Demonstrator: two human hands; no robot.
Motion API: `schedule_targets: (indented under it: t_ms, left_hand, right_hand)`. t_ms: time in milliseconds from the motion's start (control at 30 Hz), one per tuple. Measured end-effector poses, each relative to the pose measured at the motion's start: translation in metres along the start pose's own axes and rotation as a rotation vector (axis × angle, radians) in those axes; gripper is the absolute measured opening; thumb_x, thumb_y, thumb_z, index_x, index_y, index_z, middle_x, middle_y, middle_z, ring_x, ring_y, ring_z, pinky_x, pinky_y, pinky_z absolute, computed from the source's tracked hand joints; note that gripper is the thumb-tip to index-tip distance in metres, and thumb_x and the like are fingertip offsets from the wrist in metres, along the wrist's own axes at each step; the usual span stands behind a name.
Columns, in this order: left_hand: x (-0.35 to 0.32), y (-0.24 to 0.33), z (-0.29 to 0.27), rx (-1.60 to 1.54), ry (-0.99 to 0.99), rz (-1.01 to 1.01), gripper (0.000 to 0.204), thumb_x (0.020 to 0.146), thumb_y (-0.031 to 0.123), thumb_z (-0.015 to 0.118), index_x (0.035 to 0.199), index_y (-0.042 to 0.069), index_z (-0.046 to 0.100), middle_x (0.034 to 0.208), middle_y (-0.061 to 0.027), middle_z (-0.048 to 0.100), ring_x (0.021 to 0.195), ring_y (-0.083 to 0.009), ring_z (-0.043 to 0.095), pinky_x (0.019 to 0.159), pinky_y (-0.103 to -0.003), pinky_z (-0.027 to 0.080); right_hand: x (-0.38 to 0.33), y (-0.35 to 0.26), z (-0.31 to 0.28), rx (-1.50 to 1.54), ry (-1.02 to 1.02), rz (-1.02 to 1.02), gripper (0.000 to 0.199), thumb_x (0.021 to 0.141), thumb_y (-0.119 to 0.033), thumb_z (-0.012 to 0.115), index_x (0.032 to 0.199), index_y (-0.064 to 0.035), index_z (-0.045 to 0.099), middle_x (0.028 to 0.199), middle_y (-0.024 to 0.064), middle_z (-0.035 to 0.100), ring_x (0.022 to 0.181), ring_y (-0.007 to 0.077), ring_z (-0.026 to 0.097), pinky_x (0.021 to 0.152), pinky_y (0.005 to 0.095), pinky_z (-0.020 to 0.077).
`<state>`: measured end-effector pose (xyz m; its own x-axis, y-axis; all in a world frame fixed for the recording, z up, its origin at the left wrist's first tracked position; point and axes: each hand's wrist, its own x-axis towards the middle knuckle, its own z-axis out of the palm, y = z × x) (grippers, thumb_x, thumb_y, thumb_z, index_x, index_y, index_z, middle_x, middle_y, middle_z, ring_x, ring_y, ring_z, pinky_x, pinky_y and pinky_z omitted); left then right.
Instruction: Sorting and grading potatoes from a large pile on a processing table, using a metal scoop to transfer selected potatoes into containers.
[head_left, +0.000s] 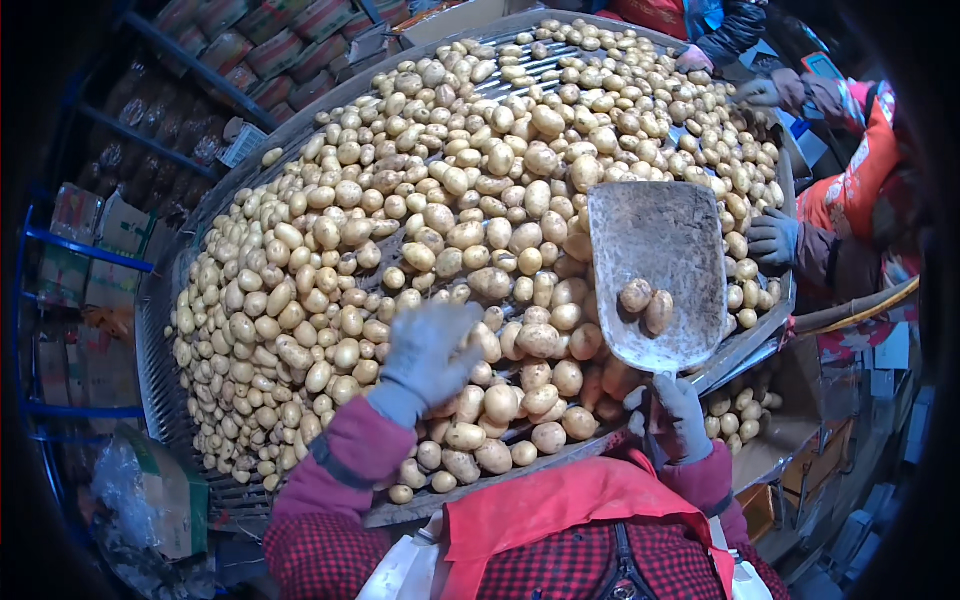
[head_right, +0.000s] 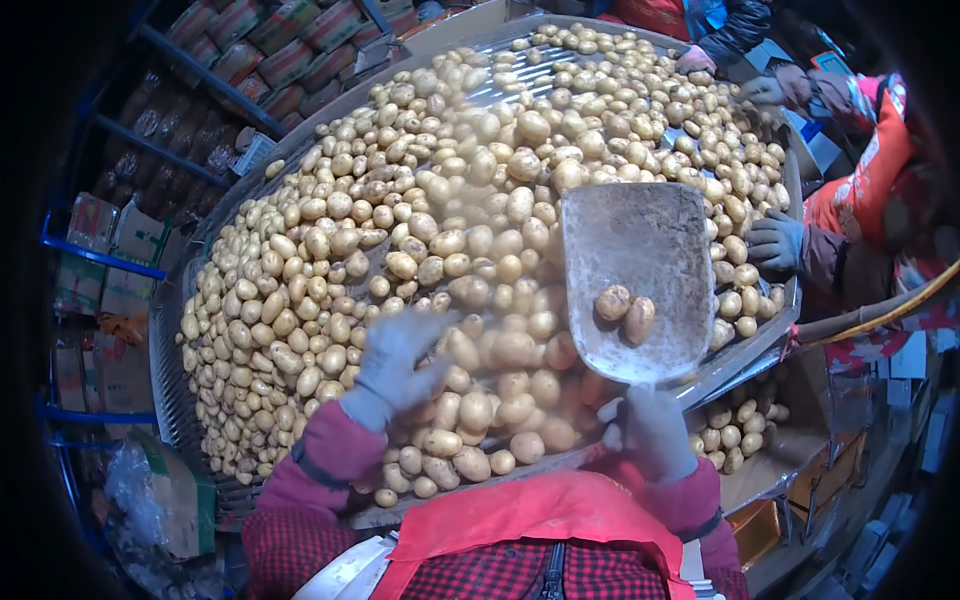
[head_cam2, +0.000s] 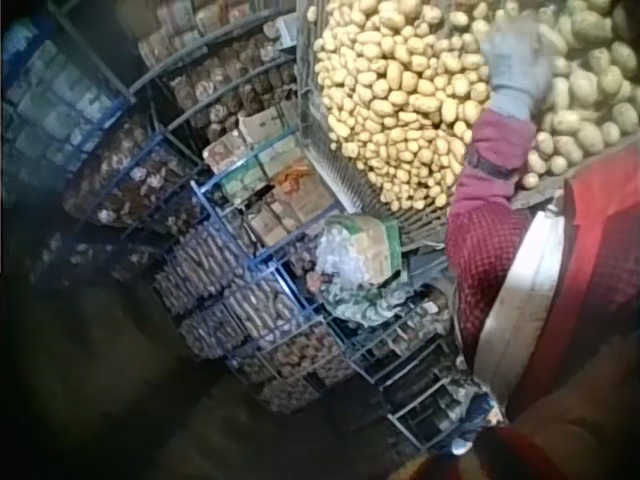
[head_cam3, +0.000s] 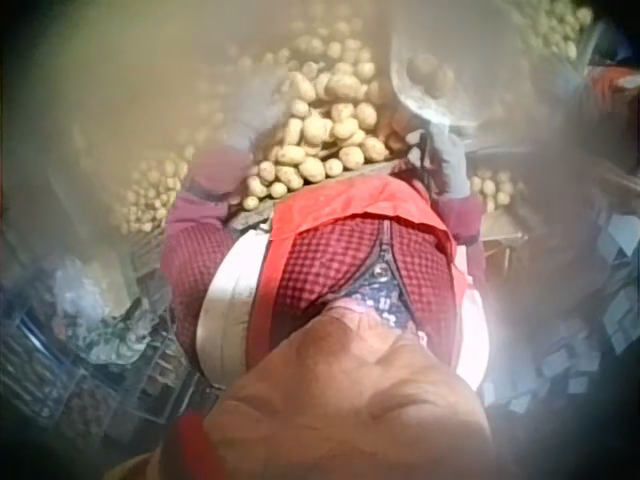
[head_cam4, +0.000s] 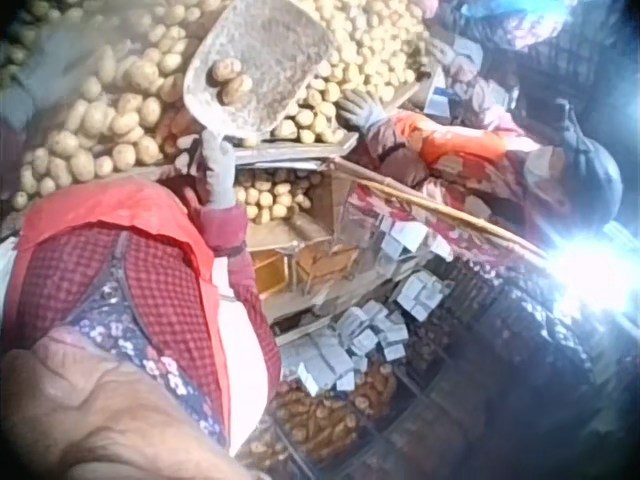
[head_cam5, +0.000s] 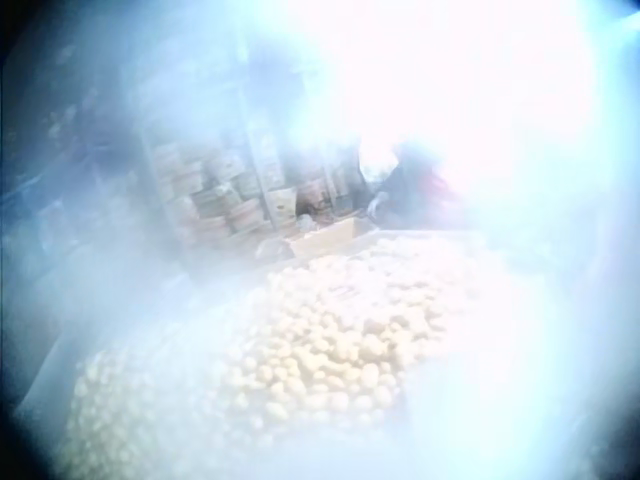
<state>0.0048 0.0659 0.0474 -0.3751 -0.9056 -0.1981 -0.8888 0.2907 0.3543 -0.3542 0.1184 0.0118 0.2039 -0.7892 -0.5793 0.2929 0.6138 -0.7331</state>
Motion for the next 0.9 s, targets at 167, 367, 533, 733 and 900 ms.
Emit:
schedule_targets:
  t_ms: [167, 367, 533, 733, 900]
  left_hand:
    - [0.072, -0.075, 0.016, 0.555, 0.232, -0.062, 0.049, 0.080, 0.030, 0.070, 0.125, 0.015, 0.058, 0.121, -0.0070, 0.061, 0.119, -0.0266, 0.053, 0.099, -0.049, 0.039]
    - [0.107, -0.081, 0.025, 0.629, 0.069, -0.120, 0.045, 0.076, 0.033, 0.078, 0.115, 0.018, 0.059, 0.112, -0.0046, 0.063, 0.119, -0.0262, 0.051, 0.097, -0.050, 0.039]
    - [0.098, -0.088, 0.022, 0.619, 0.130, 0.020, 0.042, 0.078, 0.034, 0.075, 0.113, 0.018, 0.058, 0.114, -0.0046, 0.063, 0.120, -0.0287, 0.050, 0.096, -0.051, 0.039]
    - [0.080, -0.071, 0.022, 0.518, -0.015, -0.160, 0.060, 0.077, 0.037, 0.075, 0.132, 0.020, 0.056, 0.125, -0.0086, 0.062, 0.124, -0.0323, 0.049, 0.103, -0.054, 0.034]
    - [0.074, -0.068, 0.018, 0.467, 0.058, -0.236, 0.067, 0.078, 0.039, 0.077, 0.139, 0.022, 0.054, 0.126, -0.0120, 0.062, 0.128, -0.0332, 0.048, 0.108, -0.052, 0.033]
  right_hand:
    - [-0.002, 0.007, -0.010, 0.076, -0.041, 0.036, 0.044, 0.100, -0.042, 0.060, 0.087, 0.0001, 0.066, 0.086, 0.0153, 0.071, 0.057, 0.0211, 0.066, 0.050, 0.0307, 0.0524]
    - [-0.003, 0.003, -0.003, 0.142, -0.041, 0.101, 0.043, 0.100, -0.038, 0.060, 0.094, 0.0031, 0.070, 0.084, 0.0117, 0.073, 0.062, 0.0184, 0.070, 0.054, 0.0271, 0.0547]
    - [-0.001, 0.006, -0.009, 0.102, -0.041, 0.099, 0.043, 0.099, -0.039, 0.061, 0.094, 0.0025, 0.070, 0.084, 0.0118, 0.073, 0.060, 0.0185, 0.069, 0.055, 0.0278, 0.0553]
    - [0.001, 0.014, -0.013, 0.060, -0.064, -0.009, 0.046, 0.100, -0.041, 0.059, 0.093, 0.0040, 0.068, 0.086, 0.0138, 0.073, 0.058, 0.0191, 0.067, 0.052, 0.0304, 0.0543]
    - [-0.005, 0.002, 0.003, 0.095, -0.004, 0.033, 0.047, 0.098, -0.043, 0.060, 0.089, 0.0024, 0.070, 0.065, 0.0089, 0.066, 0.054, 0.0163, 0.061, 0.054, 0.0276, 0.0498]
